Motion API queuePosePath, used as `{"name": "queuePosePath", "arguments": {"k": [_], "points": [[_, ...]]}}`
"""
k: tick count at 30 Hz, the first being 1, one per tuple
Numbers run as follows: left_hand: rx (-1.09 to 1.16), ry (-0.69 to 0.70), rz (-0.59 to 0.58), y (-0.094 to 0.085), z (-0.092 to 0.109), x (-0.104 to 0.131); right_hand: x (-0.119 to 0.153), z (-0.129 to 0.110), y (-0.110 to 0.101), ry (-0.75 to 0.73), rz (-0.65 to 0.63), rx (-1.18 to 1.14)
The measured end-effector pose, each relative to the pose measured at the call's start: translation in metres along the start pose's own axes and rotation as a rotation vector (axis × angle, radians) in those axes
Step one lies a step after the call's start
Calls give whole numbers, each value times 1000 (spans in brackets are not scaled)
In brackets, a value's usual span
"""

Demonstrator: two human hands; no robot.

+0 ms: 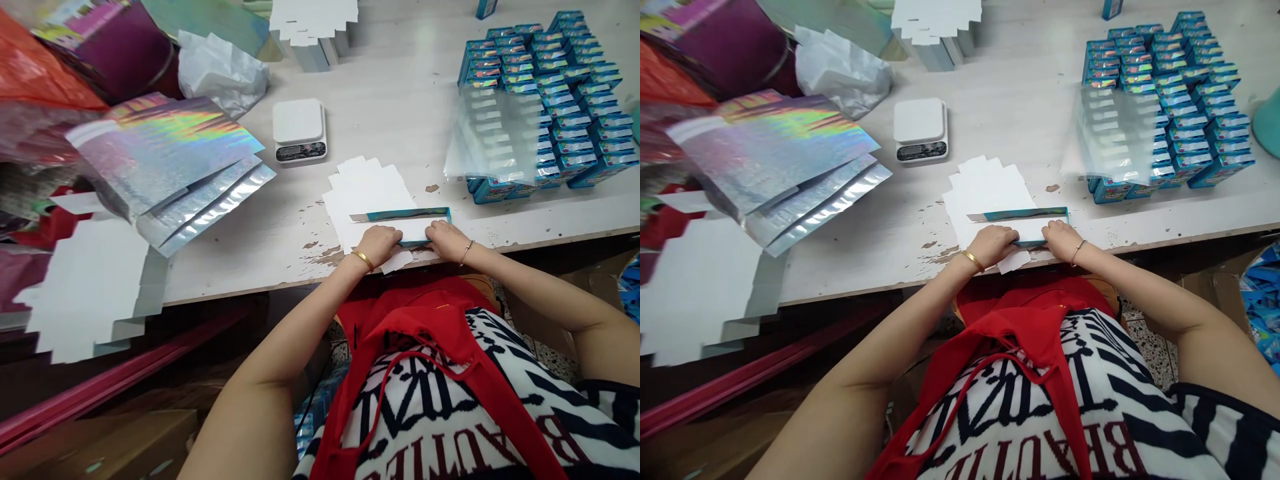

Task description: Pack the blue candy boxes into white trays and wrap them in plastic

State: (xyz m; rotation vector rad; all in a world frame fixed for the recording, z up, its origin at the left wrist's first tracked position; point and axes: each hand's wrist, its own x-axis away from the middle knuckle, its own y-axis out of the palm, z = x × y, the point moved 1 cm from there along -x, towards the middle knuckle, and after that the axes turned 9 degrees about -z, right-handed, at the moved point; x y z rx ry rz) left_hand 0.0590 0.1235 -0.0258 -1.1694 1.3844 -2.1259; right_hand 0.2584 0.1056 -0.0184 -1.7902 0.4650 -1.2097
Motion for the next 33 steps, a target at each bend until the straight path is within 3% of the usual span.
{"name": "queuePosePath", "arguments": {"k": [8,12,16,19,22,25,28,30,33], "points": [[355,159,-281,-16,-24,-30,-11,5,-23,-45,-243,37],[592,168,-473,-18,-31,-41,-21,12,-25,-88,-258,64],[641,149,-516,-18,-32,-45,-26,15,-26,-126,-267,73],[478,132,-409,-15,-21,-40,-25,17,-25,-144,-266,114],[325,22,-222,-6,8,-32,-24,29,-25,-177,-210,190],[346,-120,-41,3,44,-24,-23,47,-26,-209,-64,262],[371,-45,96,0,65,-17,-12,56,-27,-257,108,299],[363,53,199,-12,60,-7,3,48,-25,-285,223,285],[222,67,363,-30,29,14,32,20,-9,-290,335,217]]}}
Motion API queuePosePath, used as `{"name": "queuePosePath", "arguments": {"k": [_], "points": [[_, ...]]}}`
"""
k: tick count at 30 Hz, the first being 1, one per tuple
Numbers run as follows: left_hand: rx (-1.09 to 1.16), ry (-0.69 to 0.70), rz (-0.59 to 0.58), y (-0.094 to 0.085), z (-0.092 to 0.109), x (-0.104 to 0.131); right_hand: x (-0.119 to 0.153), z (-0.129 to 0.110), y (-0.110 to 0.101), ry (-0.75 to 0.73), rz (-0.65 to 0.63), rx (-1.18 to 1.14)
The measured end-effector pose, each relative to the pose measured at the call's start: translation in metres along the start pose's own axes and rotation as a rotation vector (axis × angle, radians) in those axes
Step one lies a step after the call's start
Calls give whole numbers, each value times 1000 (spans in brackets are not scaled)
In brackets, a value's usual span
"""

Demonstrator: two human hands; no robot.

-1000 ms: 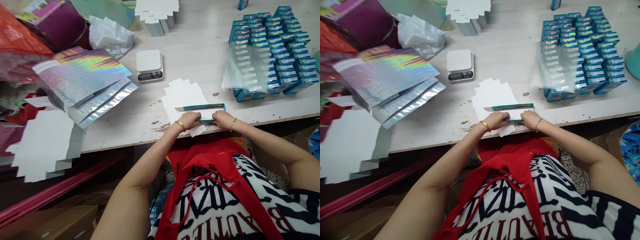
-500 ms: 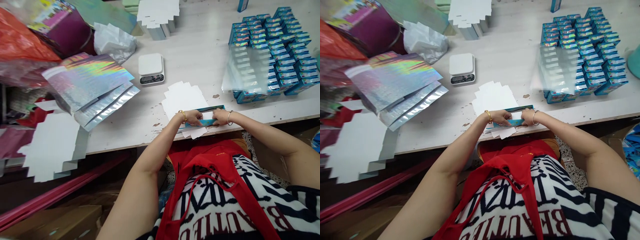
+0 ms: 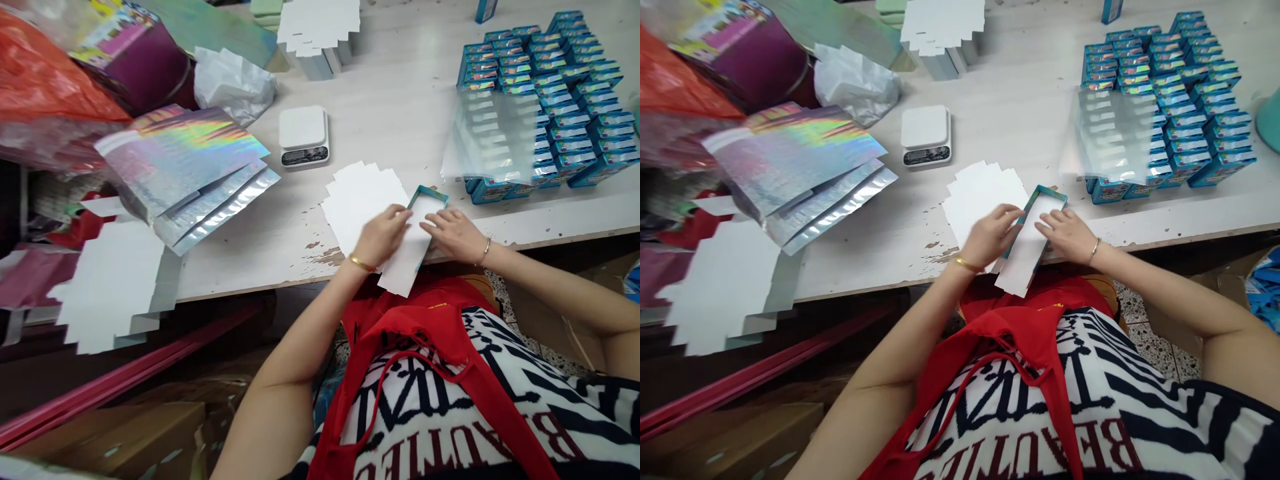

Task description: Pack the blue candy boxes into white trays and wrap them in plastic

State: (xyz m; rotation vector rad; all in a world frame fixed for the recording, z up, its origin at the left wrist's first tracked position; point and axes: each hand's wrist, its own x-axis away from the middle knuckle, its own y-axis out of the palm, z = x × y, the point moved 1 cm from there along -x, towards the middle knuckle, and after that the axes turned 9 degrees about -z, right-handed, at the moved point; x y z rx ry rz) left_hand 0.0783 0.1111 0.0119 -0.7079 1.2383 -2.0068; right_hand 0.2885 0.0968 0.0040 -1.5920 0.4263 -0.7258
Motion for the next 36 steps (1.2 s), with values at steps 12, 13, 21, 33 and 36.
{"name": "queuePosePath", "arguments": {"k": [12,13,21,33,36], "points": [[-207,427,-331,26,-37,25,20,-24,55,-45,122,-250],[-175,424,-293,29,-32,22,22,-18,54,-45,140,-262],[-55,310,-48,60,-2,12,30,-7,77,-82,115,-233],[168,349,44,67,-5,8,47,-10,101,-138,259,-306],[312,377,60,70,-12,12,38,-17,99,-62,359,-451]]}}
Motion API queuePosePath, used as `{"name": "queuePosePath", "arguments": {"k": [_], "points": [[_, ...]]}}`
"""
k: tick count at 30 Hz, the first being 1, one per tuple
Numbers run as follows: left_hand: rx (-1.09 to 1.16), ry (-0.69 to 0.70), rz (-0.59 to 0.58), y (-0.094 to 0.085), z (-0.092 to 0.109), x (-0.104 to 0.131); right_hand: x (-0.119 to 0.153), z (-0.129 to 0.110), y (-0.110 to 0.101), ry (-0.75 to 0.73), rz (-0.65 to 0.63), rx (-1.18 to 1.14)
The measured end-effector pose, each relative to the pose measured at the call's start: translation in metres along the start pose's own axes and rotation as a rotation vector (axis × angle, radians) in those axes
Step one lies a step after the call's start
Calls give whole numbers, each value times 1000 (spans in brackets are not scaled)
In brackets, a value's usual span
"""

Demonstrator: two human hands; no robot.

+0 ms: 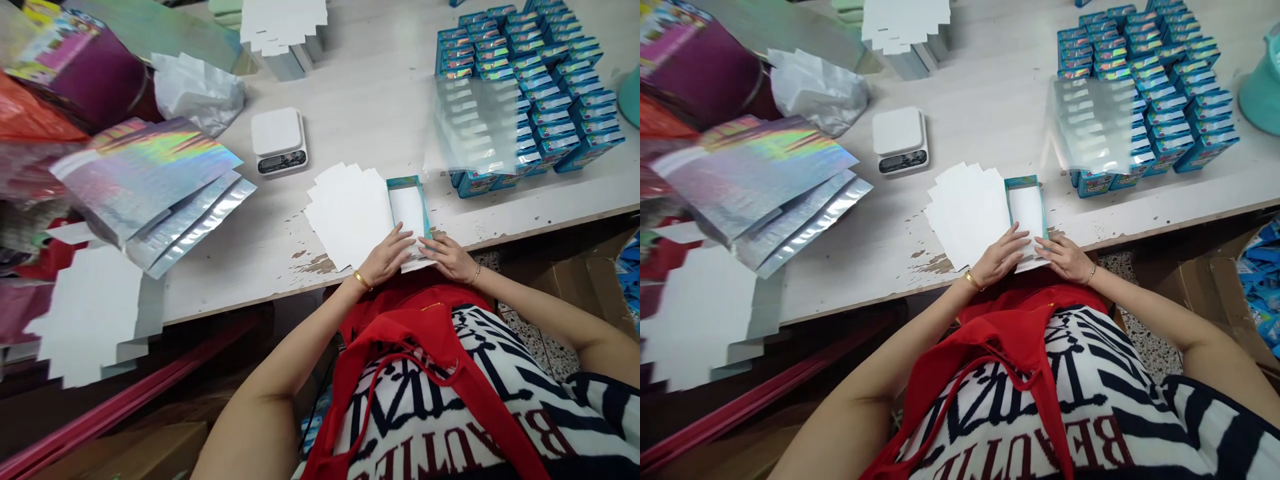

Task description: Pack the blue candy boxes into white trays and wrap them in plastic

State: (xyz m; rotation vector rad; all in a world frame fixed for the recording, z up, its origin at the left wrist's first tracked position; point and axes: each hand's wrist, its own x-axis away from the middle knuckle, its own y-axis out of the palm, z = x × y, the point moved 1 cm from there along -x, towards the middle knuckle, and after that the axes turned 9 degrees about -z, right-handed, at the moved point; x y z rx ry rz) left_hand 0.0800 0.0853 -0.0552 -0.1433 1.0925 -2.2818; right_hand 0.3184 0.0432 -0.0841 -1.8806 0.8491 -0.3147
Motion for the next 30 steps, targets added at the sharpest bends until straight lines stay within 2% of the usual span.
{"name": "queuePosePath", "arguments": {"k": [3,7,10,12,17,20,26,30], "points": [[29,-16,10,6,1,3,-12,-10,-1,119,123,-141],[17,-184,158,19,9,-2,-17,-17,0,279,312,-227],[-12,-292,248,24,15,-8,-14,-16,4,234,238,-130],[-99,-301,234,24,18,-11,-12,-13,7,210,146,-25],[-462,-191,37,20,33,-13,-16,-14,6,254,61,175],[-586,-235,-144,16,41,-17,-20,-18,2,229,40,223],[-541,-364,-457,2,46,-42,-26,-17,-6,221,-42,232],[-504,-431,-582,-6,46,-56,-26,-14,-5,211,-57,218]]}}
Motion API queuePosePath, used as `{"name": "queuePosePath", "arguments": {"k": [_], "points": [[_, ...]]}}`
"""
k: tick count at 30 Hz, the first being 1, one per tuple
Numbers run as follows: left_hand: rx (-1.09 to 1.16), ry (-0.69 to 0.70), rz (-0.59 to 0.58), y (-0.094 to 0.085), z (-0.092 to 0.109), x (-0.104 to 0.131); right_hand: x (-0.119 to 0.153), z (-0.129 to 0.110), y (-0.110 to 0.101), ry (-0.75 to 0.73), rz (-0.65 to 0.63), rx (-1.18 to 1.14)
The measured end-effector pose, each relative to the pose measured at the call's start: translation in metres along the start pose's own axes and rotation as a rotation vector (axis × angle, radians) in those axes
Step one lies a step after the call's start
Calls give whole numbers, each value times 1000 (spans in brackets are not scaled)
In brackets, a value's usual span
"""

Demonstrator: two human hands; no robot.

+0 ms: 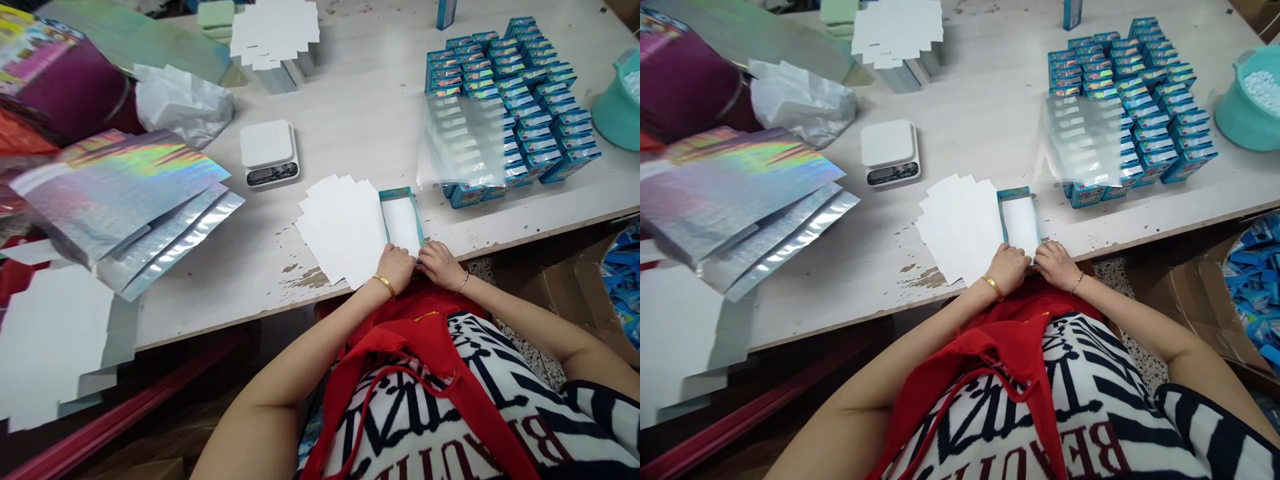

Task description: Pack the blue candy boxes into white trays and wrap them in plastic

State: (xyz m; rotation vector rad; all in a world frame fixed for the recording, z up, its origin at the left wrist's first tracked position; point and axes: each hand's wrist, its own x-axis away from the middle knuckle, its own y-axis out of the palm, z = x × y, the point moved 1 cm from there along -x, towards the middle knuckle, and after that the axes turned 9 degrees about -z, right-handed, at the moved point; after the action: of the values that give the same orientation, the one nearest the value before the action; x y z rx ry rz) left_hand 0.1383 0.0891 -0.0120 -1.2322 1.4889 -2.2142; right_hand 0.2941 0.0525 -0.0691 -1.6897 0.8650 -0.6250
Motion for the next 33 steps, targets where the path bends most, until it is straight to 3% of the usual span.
{"name": "queuePosePath", "arguments": {"k": [7,14,16,19,21,25,29,31,33], "points": [[98,52,-206,-17,-6,-12,3,6,7,-31,98,-52],[138,92,-281,-13,-15,-25,8,5,11,-4,82,-141],[144,83,-295,-11,-15,-30,7,5,7,46,142,-273],[157,61,-224,-6,-13,-29,-1,9,-4,269,208,-468],[198,86,-109,-2,-11,-23,-13,12,-14,404,103,-476],[260,258,70,-5,-19,-11,-36,16,-37,492,-278,-293],[-6,222,349,-31,-45,-24,-47,16,-53,522,-390,-188],[-155,243,325,-43,-57,-39,-48,15,-57,517,-407,-162],[-256,300,208,-49,-64,-57,-48,14,-58,514,-424,-149]]}}
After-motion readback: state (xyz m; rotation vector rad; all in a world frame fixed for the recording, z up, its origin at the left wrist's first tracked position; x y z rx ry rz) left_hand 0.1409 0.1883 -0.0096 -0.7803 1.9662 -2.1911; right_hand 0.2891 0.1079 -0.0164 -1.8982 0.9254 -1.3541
